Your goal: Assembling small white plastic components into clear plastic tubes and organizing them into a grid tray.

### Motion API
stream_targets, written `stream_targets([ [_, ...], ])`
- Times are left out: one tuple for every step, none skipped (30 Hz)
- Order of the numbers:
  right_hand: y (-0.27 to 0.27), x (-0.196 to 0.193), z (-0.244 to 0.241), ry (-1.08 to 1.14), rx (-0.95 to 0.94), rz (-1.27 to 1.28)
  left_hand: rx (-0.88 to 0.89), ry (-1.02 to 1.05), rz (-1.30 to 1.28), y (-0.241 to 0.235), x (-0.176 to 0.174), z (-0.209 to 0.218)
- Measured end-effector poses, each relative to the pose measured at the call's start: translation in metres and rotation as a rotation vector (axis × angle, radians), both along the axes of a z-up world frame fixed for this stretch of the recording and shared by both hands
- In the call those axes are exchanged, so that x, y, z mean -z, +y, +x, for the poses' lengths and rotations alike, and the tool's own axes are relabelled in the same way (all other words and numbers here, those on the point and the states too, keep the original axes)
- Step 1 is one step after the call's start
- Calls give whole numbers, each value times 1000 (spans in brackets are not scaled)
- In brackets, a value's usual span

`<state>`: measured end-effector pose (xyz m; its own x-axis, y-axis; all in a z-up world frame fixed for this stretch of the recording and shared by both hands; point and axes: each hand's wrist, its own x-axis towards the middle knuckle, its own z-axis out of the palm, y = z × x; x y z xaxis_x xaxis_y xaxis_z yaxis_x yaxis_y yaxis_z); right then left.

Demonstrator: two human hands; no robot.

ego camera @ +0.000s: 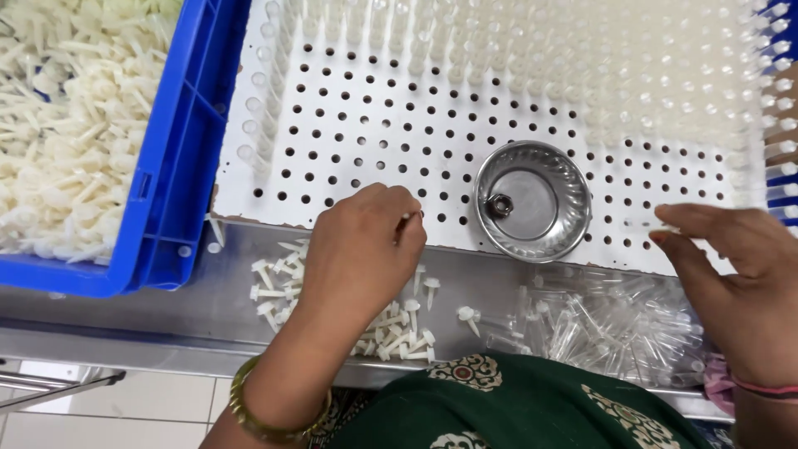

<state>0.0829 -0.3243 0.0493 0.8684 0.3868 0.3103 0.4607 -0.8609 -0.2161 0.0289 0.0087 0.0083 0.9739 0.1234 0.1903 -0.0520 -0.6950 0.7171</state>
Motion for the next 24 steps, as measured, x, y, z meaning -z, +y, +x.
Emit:
stream_targets([
  [-3,-2,1,-50,-21,-47,13,-43,-121,-1,-1,-1],
  [13,-7,3,-50,-17,-58,17,-43,-132,-4,-5,-3],
  [30,-13,6,-27,-88,0,2,30,-249,-6,-10,-4],
  [48,-18,8,-3,-160,61,-12,103,-365,-8,-15,-6],
  [53,-14,13,-6,-167,55,-18,99,-371,-11,-13,-6],
  [60,-9,17,-39,-240,5,24,52,-349,-14,-11,-8],
  [70,-2,20,-64,-323,-39,54,12,-321,-13,-10,-12],
  [71,1,22,-59,-341,-38,35,15,-321,-11,-11,-14],
  [73,5,24,-49,-337,-68,42,19,-347,-8,-11,-18],
  [74,9,26,-40,-334,-98,48,24,-372,-5,-12,-21],
  [81,5,24,-35,-345,-97,36,28,-372,0,-11,-25],
  [88,0,24,-35,-345,-109,40,40,-378,3,-9,-28],
  [91,-6,23,-40,-336,-127,54,49,-389,5,-8,-29],
  [95,-11,22,-39,-339,-133,52,48,-395,6,-7,-30],
  [99,-17,21,-51,-325,-113,66,59,-430,8,-6,-30],
  [101,-24,20,-63,-311,-93,81,69,-465,8,-5,-30],
  [107,-23,20,-63,-308,-95,84,69,-467,8,-4,-30],
  [112,-22,20,-74,-333,-80,87,43,-456,6,-3,-30],
  [116,-22,21,-88,-354,-66,94,15,-445,5,-2,-29],
  [118,-22,20,-91,-347,-68,103,13,-445,4,-1,-29],
  [120,-21,21,-93,-382,-82,99,-25,-433,4,0,-29],
  [123,-21,22,-96,-416,-97,95,-63,-420,4,2,-29],
  [122,-21,22,-89,-424,-93,87,-57,-418,5,2,-29],
  [121,-21,22,-111,-404,-82,75,-44,-418,6,1,-30],
])
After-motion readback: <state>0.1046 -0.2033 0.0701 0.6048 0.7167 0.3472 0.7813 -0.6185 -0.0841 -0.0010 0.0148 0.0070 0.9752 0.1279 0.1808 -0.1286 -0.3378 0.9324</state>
